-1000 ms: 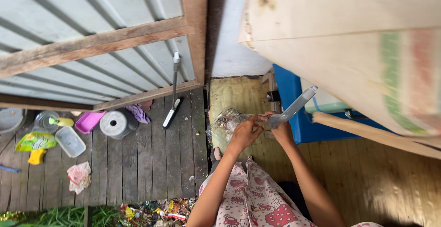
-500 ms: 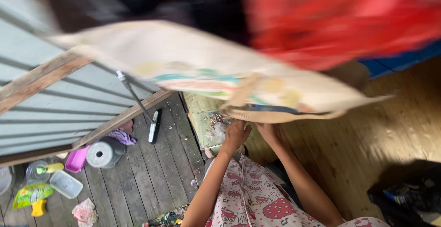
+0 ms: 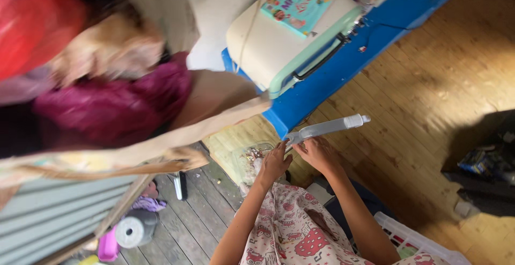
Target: The person sweeps debris from a wooden floor and an outdoor wooden deck using a brush and a long-handled squeegee, pushing the waste into a plastic container and a bin.
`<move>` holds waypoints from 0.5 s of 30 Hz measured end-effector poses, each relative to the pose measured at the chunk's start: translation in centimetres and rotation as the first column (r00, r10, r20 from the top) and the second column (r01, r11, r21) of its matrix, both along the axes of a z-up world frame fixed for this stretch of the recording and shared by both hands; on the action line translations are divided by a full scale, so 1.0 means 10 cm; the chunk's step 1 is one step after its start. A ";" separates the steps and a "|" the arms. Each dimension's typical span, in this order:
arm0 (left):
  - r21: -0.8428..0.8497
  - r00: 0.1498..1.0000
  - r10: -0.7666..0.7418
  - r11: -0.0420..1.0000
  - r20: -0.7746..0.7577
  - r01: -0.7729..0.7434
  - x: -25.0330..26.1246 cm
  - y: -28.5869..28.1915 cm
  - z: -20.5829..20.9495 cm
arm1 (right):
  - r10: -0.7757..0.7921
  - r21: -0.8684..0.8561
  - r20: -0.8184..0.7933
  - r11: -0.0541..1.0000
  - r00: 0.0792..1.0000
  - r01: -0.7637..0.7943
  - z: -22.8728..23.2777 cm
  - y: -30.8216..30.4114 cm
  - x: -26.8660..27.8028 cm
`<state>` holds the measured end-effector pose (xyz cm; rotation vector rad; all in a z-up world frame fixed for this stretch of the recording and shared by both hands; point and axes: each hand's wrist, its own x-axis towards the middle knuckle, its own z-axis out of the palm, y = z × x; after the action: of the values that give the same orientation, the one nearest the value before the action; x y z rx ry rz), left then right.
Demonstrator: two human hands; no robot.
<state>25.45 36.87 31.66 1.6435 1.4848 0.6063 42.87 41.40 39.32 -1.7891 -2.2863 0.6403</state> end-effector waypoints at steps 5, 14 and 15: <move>0.085 0.983 -0.185 0.979 -0.020 0.186 0.47 0.25 -0.09 | -0.044 0.034 -0.118 0.998 0.992 0.049 -0.02 0.09 0.54; 0.024 0.888 -0.450 0.893 0.095 0.450 1.56 0.63 0.11 | -0.295 -0.055 -0.011 0.954 0.955 0.294 -0.12 0.23 1.78; 0.124 0.865 -0.475 0.879 0.161 0.460 1.68 0.65 0.10 | -0.348 -0.081 0.016 0.934 0.937 0.348 -0.13 0.25 1.91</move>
<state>42.26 43.36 32.64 1.8681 0.8833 0.5311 61.96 43.86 38.02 -2.1603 -1.8929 0.6737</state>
